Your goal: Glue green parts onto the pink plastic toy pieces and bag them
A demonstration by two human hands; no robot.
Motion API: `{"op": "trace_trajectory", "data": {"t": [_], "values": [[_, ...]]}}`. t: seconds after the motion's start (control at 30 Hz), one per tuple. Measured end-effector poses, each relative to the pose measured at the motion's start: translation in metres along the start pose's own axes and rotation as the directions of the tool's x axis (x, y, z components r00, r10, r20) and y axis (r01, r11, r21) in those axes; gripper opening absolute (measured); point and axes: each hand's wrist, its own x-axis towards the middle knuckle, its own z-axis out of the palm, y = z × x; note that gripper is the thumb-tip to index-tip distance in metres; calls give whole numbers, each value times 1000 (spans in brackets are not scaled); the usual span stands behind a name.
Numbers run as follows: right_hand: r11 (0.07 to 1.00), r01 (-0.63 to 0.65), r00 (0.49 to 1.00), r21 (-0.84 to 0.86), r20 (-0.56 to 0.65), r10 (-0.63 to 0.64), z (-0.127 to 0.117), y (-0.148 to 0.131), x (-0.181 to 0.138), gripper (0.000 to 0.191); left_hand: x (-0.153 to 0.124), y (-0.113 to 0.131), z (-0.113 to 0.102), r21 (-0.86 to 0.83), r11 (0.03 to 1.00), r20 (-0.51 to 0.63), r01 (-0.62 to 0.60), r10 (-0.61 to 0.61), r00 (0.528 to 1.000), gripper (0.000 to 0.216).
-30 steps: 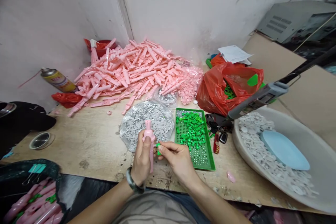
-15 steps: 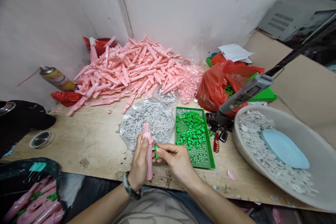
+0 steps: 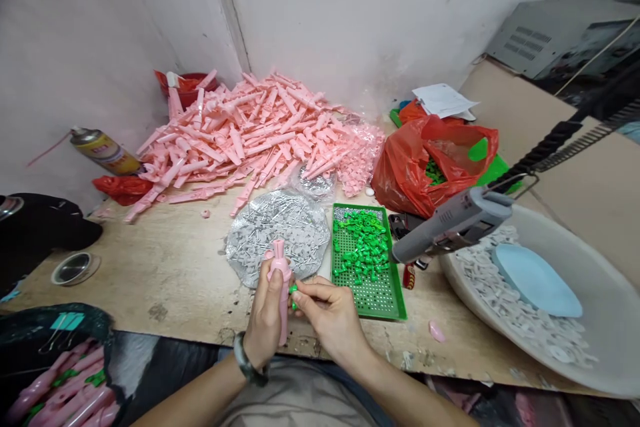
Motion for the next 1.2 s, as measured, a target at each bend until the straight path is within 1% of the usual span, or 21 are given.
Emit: {"op": "trace_trajectory", "data": {"t": [0.1,0.2,0.3,0.37,0.4,0.47,0.5,0.53,0.57,0.6,0.63,0.67,0.7,0.73,0.77,0.83,0.87,0.9,0.97,1.07,1.2], "values": [[999,-1,1000,-42,21,2,-11,-10,11,34,-3,4,3,-20,998,137,66,-63,989,35],[996,-26,996,83,86,19,-16,-22,24,43,-10,6,10,23,996,235,87,-90,968,51],[976,-43,968,213,250,-11,-9,-25,32,32,-16,2,17,-15,999,265,42,-37,964,49],[971,-27,967,238,252,-35,-2,-20,32,28,-17,-2,19,-50,998,244,42,-29,969,51],[978,-9,971,206,235,-41,-1,-18,31,29,-17,-3,19,-63,995,229,70,-54,972,49],[995,101,979,-8,181,-98,-5,-15,27,30,-13,-3,18,-110,974,239,200,-169,956,44],[959,220,971,-181,133,-198,-13,-17,25,29,-11,-1,17,-162,937,270,311,-261,927,42],[856,358,930,-372,63,-361,-24,-20,23,31,-8,1,15,-236,864,328,444,-360,874,40],[690,467,822,-553,-18,-570,-40,-26,22,37,-5,3,13,-314,753,409,579,-443,798,38],[498,507,631,-703,-91,-770,-59,-35,23,49,-2,6,10,-381,616,501,689,-489,714,36],[365,477,390,-800,-180,-903,-81,-44,25,62,1,8,8,-431,480,584,764,-497,641,35],[320,435,182,-842,-266,-947,-105,-55,29,71,4,10,7,-467,375,642,801,-479,598,33],[355,421,87,-834,-352,-932,-128,-65,34,77,6,12,6,-489,317,674,813,-453,583,31],[399,461,103,-793,-399,-911,-151,-75,41,81,7,13,6,-500,302,685,812,-435,584,29],[478,526,247,-704,-412,-877,-170,-83,48,73,8,13,7,-501,315,682,806,-430,592,27],[692,544,574,-474,-391,-719,-194,-92,61,51,7,13,11,-482,369,669,795,-431,605,27],[763,521,676,-382,-362,-642,-197,-93,66,42,7,12,13,-464,389,672,796,-431,602,29],[805,499,727,-320,-350,-590,-195,-92,68,36,7,12,15,-440,401,680,803,-435,590,31],[826,496,747,-267,-355,-563,-177,-84,66,30,7,12,19,-395,409,679,822,-473,562,34],[848,473,787,-238,-318,-528,-132,-65,51,25,10,12,24,-370,393,638,842,-551,537,36],[899,409,858,-158,-270,-438,-81,-33,32,25,13,12,28,-448,354,617,821,-542,570,31]]}}
